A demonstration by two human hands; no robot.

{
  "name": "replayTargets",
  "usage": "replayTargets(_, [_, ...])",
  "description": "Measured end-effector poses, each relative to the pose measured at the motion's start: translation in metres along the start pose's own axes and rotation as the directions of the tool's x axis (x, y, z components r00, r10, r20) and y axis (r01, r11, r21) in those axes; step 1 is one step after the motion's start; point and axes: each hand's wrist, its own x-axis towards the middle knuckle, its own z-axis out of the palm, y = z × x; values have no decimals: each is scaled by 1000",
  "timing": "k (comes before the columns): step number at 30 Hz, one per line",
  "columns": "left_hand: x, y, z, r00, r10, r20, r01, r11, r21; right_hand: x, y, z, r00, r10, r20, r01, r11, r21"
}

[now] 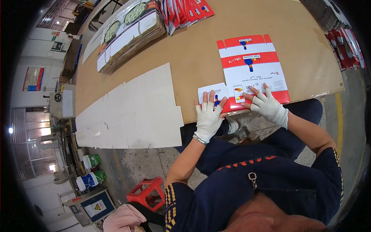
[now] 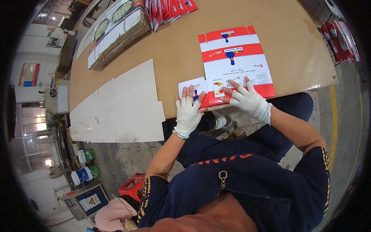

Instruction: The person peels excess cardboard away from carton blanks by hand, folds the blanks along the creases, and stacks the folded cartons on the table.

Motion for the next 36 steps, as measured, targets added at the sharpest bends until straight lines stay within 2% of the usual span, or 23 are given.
replayTargets(7, [4, 3, 0, 995, -82, 59, 78, 995, 58, 1, -2, 3, 1000, -22, 9, 22, 999, -36])
replayTargets(10, [5, 3, -2, 991, -90, 100, 84, 995, 62, 0, 0, 2, 998, -53, 29, 52, 998, 24])
replayTargets(13, [9, 2, -11, 984, -97, 147, 100, 995, -11, 0, 7, -9, 994, -97, 57, 91, 991, 101])
replayTargets(16, [12, -3, -6, 976, -124, 177, 138, 988, -73, 0, 15, -5, 994, -107, 5, 101, 955, 278])
replayTargets(19, [25, -3, -7, 964, -193, 184, 231, 949, -213, 5, 16, -11, 995, -99, 13, 87, 925, 371])
replayTargets(22, [58, -2, -11, 929, -290, 230, 332, 928, -170, 6, 12, -20, 998, -65, 18, 51, 896, 442])
replayTargets(23, [71, -4, -10, 940, -291, 178, 320, 933, -165, 8, 11, -23, 999, -53, 8, 43, 889, 455])
replayTargets(24, [81, -6, -5, 944, -306, 120, 324, 929, -181, 6, 12, -18, 995, -45, -90, 84, 866, 492])
replayTargets(25, [88, -11, 6, 947, -317, 57, 322, 926, -199, -1, 2, -29, 994, 86, -66, -31, 812, 583])
replayTargets(26, [94, -15, 15, 946, -325, -4, 316, 924, -217, -13, -8, -36, 990, 134, -46, -85, 819, 568])
replayTargets(27, [90, -12, 19, 944, -306, -121, 252, 910, -330, -26, -22, -42, 980, 192, -56, -115, 770, 628])
replayTargets(28, [84, -2, 17, 931, -337, -139, 252, 871, -421, -37, -38, -51, 936, 329, 124, -297, 551, 780])
replayTargets(29, [76, 13, 4, 918, -391, -67, 285, 768, -574, -48, -50, -49, 863, 308, 400, -457, 141, 878])
replayTargets(30, [63, 33, 4, 903, -429, 21, 300, 595, -746, -62, -67, -39, 754, 223, 618, -459, -495, 738])
replayTargets(31, [47, 50, 14, 944, -316, 94, 248, 491, -835, -66, -80, -36, 748, 284, 600, -314, -645, 697])
replayTargets(32, [30, 68, 23, 966, -196, 166, 229, 363, -903, -67, -89, -33, 731, 340, 591, -154, -762, 629])
replayTargets(33, [28, 81, -3, 961, -78, 267, 277, 357, -892, -71, -88, -18, 606, 465, 646, -135, -740, 659])
replayTargets(34, [20, 89, -9, 980, -105, 168, 191, 292, -937, -73, -83, -6, 460, 575, 676, -123, -713, 690])
replayTargets(35, [17, 83, -17, 986, -120, 117, 156, 397, -905, -49, -55, -46, 359, 647, 672, -244, -630, 737])
replayTargets(36, [12, 68, -25, 989, -130, 63, 120, 497, -859, -42, -31, -42, 309, 782, 541, -166, -516, 840])
